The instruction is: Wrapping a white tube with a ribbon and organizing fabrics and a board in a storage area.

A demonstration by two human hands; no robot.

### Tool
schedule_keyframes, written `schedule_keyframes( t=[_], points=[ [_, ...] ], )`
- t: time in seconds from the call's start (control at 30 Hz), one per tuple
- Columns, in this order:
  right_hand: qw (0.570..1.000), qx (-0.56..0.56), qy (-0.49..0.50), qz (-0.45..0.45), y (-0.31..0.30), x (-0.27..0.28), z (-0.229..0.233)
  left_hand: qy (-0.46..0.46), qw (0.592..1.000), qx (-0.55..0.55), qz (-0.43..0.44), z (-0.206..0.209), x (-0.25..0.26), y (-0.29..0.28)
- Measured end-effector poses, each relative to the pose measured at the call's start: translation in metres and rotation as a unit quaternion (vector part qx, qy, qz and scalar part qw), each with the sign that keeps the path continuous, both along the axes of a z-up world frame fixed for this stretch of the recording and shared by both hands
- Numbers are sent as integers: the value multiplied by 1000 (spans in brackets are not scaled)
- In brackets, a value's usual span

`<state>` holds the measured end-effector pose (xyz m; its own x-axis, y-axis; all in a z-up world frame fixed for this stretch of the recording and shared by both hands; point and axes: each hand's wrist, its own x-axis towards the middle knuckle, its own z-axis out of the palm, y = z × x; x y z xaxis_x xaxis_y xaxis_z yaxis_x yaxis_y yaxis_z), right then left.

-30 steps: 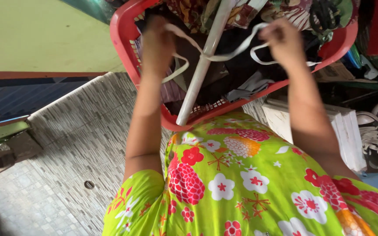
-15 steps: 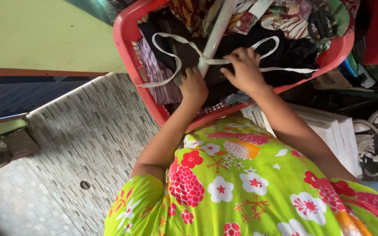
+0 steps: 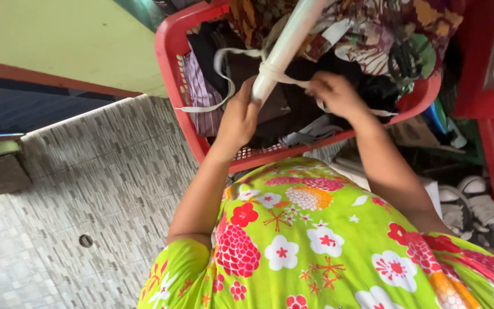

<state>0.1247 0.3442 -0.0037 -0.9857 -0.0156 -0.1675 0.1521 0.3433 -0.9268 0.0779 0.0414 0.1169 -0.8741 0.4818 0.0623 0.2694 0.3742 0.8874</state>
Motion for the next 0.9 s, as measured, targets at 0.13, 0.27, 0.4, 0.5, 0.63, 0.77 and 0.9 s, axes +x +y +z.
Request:
schedule_keyframes(
  t=[0.13, 0.27, 0.4, 0.5, 0.63, 0.77, 0.9],
  points=[
    [998, -50, 43, 8, 43, -9, 32, -76, 994, 67, -44, 26, -4, -5],
    [984, -72, 136, 88, 56, -9, 76, -143, 980, 131, -55, 19, 0, -2],
    [980, -41, 148, 123, 40, -5, 106, -174, 973, 153, -12, 36, 1, 6],
    [965, 58, 238, 96, 23, 0, 127, -212, 960, 180, 13, 44, 0, 17],
    [955, 89, 280, 49, 0, -10, 148, -196, 963, 185, 17, 39, 2, 24],
    [964, -53, 242, 93, -6, -20, 127, -120, 980, 162, 6, 41, 5, 35],
    [979, -119, 132, 98, -12, -24, 113, -80, 987, 140, -8, 50, 8, 40]
  ],
)
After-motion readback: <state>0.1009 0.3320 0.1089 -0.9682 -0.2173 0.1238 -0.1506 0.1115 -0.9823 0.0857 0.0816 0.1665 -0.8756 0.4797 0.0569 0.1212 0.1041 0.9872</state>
